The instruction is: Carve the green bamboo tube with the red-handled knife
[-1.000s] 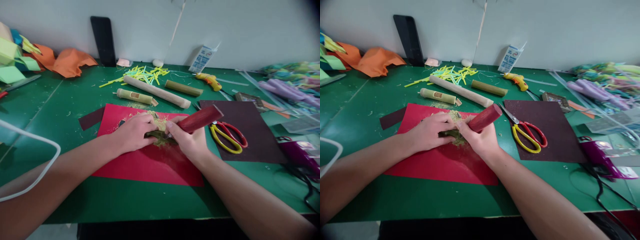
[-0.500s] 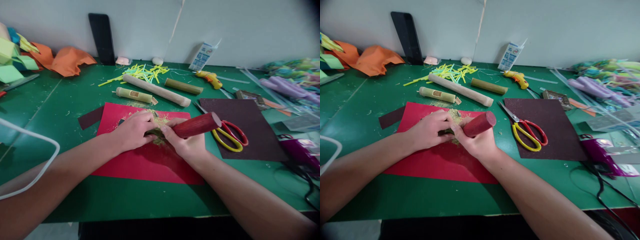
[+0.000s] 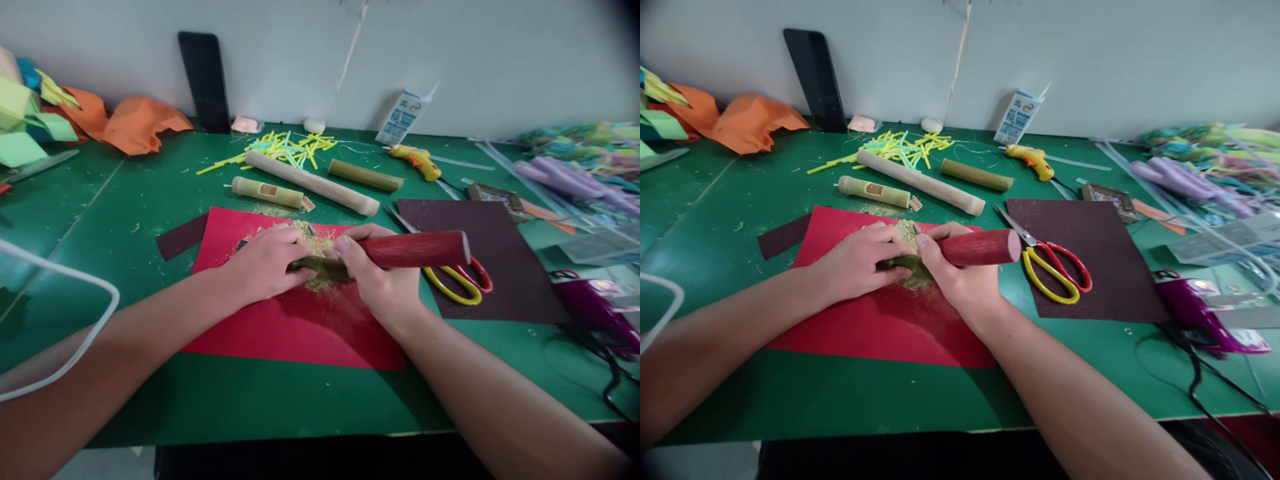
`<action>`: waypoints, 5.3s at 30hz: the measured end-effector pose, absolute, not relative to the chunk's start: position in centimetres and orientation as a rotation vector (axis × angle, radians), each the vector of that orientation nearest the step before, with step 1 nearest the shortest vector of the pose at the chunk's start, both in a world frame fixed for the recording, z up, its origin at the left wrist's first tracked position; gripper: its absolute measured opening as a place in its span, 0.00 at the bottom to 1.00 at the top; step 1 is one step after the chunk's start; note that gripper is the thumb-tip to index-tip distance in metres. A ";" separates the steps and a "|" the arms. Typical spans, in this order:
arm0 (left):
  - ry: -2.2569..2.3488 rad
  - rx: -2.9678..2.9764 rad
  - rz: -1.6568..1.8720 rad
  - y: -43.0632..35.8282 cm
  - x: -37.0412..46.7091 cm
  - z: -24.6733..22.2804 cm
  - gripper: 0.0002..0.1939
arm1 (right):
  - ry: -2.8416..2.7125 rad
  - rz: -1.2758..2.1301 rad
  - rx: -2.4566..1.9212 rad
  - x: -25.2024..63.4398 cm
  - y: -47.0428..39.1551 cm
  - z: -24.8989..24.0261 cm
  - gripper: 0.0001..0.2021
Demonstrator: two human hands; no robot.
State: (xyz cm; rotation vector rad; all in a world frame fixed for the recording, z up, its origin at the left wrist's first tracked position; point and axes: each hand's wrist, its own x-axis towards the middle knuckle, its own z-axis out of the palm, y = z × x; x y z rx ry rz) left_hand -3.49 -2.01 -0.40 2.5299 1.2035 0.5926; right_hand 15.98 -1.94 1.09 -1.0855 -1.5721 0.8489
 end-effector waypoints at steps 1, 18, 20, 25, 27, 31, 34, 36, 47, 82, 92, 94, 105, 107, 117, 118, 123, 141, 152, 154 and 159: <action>1.215 2.542 0.593 -2.0 -3.5 -0.4 0.11 | -1.580 0.834 -1.095 16.0 -2.0 1.2 0.08; 1.197 2.638 0.739 -1.9 -4.1 -1.3 0.12 | -1.388 1.029 -1.133 16.2 -2.0 2.0 0.09; 1.197 2.636 0.745 -1.9 -4.1 -1.3 0.13 | -1.396 0.989 -1.128 16.1 -2.0 2.0 0.08; 1.206 2.657 0.761 -1.8 -4.2 -1.4 0.13 | -1.427 1.143 -1.088 16.4 -1.9 2.0 0.08; 1.198 2.654 0.763 -1.8 -4.2 -1.4 0.13 | -1.479 1.138 -1.098 16.7 -1.9 1.9 0.09; 1.209 2.635 0.716 -1.8 -4.2 -1.2 0.13 | -1.543 1.019 -1.117 17.1 -1.8 1.5 0.11; 1.226 2.628 0.685 -1.8 -4.1 -1.0 0.14 | -1.533 0.970 -1.146 17.1 -1.7 1.3 0.11; 1.227 2.621 0.689 -1.8 -4.1 -1.0 0.13 | -1.521 0.985 -1.151 16.9 -1.7 1.3 0.07; 1.235 2.571 0.662 -1.8 -4.1 -0.9 0.12 | -1.704 0.915 -1.115 16.2 -1.8 1.7 0.05; 1.231 2.594 0.622 -1.8 -4.0 -0.7 0.12 | -1.618 0.783 -1.132 16.6 -1.8 1.5 0.09; 1.229 2.589 0.602 -1.9 -3.9 -0.5 0.11 | -1.486 0.875 -1.214 16.1 -1.8 1.5 0.08; 1.222 2.587 0.621 -2.0 -3.8 -0.5 0.11 | -1.465 0.893 -1.229 16.1 -1.8 1.5 0.09; 1.248 2.638 0.679 -2.0 -3.8 -0.9 0.12 | -1.607 0.919 -1.166 16.7 -1.0 1.3 0.08; 1.281 2.647 0.667 -2.2 -3.7 -0.9 0.12 | -1.595 0.896 -1.153 16.6 -1.1 1.2 0.10; 1.335 2.626 0.653 -2.5 -3.2 -0.9 0.11 | -1.504 0.869 -1.163 15.2 -1.7 1.1 0.08; 1.331 2.622 0.654 -2.5 -3.2 -0.9 0.10 | -1.508 0.853 -1.161 15.2 -1.6 1.1 0.08; 1.324 2.605 0.660 -2.4 -3.2 -1.1 0.11 | -1.531 0.819 -1.157 14.8 -1.1 0.9 0.08; 1.220 2.516 0.755 -1.9 -3.6 -1.2 0.12 | -1.487 0.855 -1.150 14.2 -0.5 0.3 0.10; 1.263 2.439 0.699 -2.3 -3.1 -0.7 0.11 | -1.552 0.799 -1.155 14.1 -0.9 0.3 0.10; 1.271 2.410 0.711 -2.3 -3.0 -0.7 0.10 | -1.539 0.784 -1.156 14.1 -0.8 0.3 0.11; 1.253 2.437 0.747 -2.3 -3.0 -1.0 0.10 | -1.527 0.768 -1.182 13.9 -0.7 0.3 0.11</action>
